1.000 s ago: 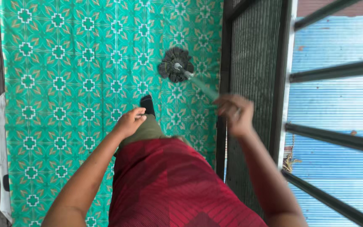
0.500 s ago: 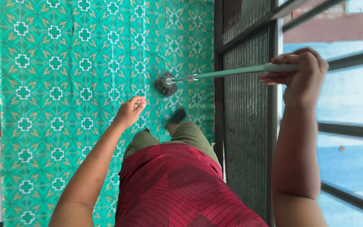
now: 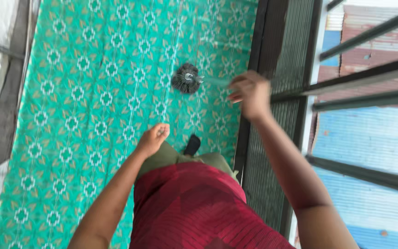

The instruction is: The person mops a tiled floor in a narrow corridor or balcony by holding the mop handle and moving the mop head across the surface.

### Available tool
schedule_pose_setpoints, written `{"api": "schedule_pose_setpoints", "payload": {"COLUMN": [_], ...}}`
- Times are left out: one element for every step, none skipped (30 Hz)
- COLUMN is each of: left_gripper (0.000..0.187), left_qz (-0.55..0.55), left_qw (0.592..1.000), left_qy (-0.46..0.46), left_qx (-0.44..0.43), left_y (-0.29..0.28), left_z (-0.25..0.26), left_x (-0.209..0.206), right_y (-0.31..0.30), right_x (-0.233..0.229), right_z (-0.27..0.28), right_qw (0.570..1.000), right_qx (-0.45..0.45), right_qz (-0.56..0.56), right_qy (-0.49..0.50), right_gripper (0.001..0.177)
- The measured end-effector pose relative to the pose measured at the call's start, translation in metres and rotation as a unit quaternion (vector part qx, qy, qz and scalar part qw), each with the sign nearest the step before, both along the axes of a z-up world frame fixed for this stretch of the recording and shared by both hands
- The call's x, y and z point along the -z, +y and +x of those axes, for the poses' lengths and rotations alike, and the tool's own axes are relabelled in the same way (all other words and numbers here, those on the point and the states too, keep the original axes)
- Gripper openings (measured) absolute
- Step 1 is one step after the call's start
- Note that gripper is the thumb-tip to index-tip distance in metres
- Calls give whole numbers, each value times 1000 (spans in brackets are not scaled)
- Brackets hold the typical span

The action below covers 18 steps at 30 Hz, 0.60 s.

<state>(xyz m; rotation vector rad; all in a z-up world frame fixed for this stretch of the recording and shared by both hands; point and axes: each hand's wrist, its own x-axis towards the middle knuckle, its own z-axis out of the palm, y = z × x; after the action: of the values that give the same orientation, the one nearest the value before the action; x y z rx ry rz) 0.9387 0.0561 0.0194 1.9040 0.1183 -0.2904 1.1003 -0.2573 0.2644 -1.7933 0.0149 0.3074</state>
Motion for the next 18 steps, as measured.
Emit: {"api": "schedule_pose_setpoints", "payload": {"left_gripper": [37,37,37,37,37,37,36,36,36,35,34,34,34,34,34,33,32,32], "left_qz": [15,30,30,14,-3,-4,2,7,2,-14,-30,-34,-30,-26,-30,-15,3,3], "left_qw": [1000,999,999,999,999,999,999,998,999,999,998,998,998,999,999,1000,1000,1000], "left_qy": [21,42,39,30,35,46,50,55,48,40,36,33,20,7,3,16,23,14], "left_qx": [-2,-5,-10,-11,-8,-10,-16,-21,-20,-34,-50,-52,-42,-32,-31,-9,9,7], "left_y": [-5,-7,-9,-9,-7,-3,1,7,11,16,19,21,25,30,34,35,41,40], "left_z": [5,13,27,42,41,41,56,71,87,100,113,132,155,176,197,219,247,268], "left_x": [-3,-5,-4,-2,0,3,8,15,25,36,48,60,71,78,82,83,81,77], "right_y": [12,11,11,11,7,-2,-6,-2,4,10,17,25,32,39,45,51,60,67], "right_x": [15,20,22,21,18,11,5,5,7,11,17,24,28,30,27,21,15,6], "right_z": [14,25,37,52,59,67,82,90,97,105,113,123,137,154,169,184,206,229], "right_qw": [999,999,999,999,999,999,998,998,998,997,997,996,990,990,995,997,997,999], "right_qx": [-46,-47,-43,-39,-41,-13,18,20,28,37,35,-13,-57,-55,-63,-70,-72,-32], "right_qz": [5,5,4,2,2,21,37,35,28,20,16,-17,-49,-53,-33,-14,-16,-30], "right_qy": [27,24,-4,-32,-22,-31,-52,-53,-57,-60,-63,-91,-118,-121,-75,-29,-38,-20], "right_gripper": [24,24,25,26,26,25,24,24,24,25,25,25,25,25,23,22,22,22]}}
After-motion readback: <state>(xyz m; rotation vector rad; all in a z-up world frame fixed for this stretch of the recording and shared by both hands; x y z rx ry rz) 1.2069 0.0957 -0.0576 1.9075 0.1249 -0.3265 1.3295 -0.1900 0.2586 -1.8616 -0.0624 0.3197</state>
